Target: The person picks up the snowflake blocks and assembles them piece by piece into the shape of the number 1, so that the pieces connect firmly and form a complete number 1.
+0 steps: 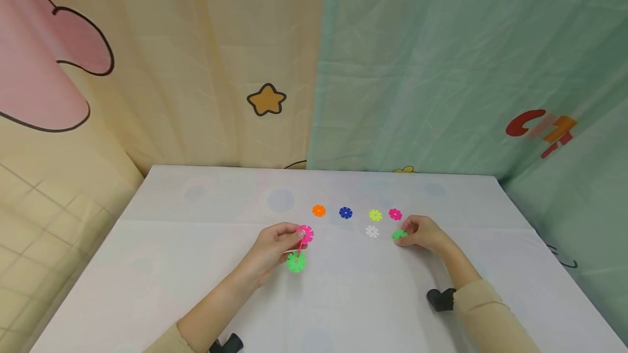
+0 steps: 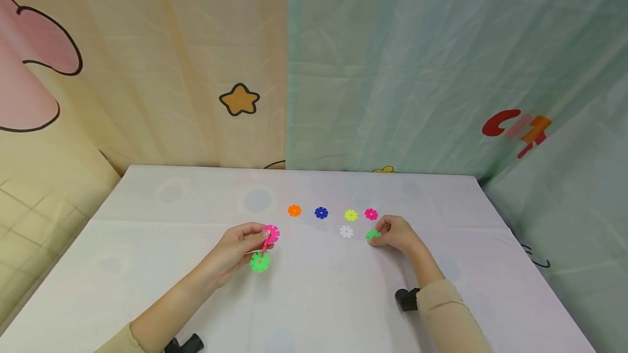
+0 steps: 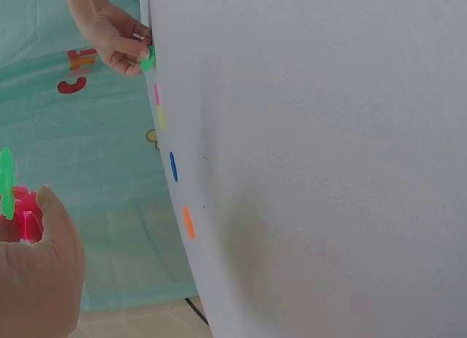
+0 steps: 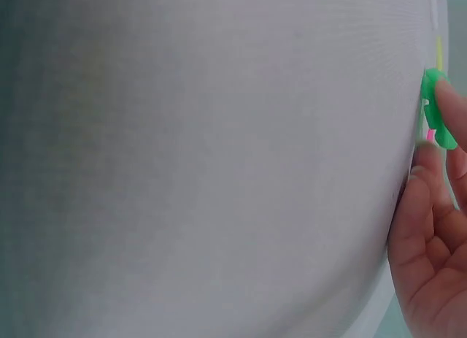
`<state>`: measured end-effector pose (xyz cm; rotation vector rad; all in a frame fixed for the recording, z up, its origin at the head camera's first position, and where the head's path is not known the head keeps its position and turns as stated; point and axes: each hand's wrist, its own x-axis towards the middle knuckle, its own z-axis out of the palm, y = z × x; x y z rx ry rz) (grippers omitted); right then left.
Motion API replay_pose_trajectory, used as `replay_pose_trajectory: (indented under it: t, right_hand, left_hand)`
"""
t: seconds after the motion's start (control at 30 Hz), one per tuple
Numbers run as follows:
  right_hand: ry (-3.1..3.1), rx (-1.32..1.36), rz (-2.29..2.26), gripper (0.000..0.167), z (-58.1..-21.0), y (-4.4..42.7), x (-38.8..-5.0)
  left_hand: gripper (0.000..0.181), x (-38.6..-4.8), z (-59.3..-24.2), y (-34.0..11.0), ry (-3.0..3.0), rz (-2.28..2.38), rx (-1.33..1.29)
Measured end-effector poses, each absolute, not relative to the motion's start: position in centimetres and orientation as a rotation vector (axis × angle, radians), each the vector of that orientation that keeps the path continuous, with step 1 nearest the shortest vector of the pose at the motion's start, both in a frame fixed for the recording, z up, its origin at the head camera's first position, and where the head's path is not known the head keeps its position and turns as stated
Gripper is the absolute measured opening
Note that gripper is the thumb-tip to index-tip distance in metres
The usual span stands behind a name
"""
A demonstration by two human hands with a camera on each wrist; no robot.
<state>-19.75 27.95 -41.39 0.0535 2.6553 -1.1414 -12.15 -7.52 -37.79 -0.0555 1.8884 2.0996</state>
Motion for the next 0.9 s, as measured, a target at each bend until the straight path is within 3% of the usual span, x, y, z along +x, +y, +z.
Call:
replay_pose_trajectory:
  t: [0.27,0.53,0.9]
  right_hand:
    - [2.580,0.111,-1.202,0.027,-41.4,28.5,-19.8]
    - [2.538,0.140,-1.251,0.039,-41.5,28.2,-19.5]
    - [2.450,0.109,-1.328,0.034,-41.1,27.2,-19.4]
  left_hand:
    - [0.029,-12.1,-38.0,-7.5,1.883,2.099,-0.019]
    - [0.028,-12.1,-38.1,-7.4,1.868,2.113,-0.020]
    - [0.029,-12.0,-38.1,-7.3,1.862,2.106,0.001]
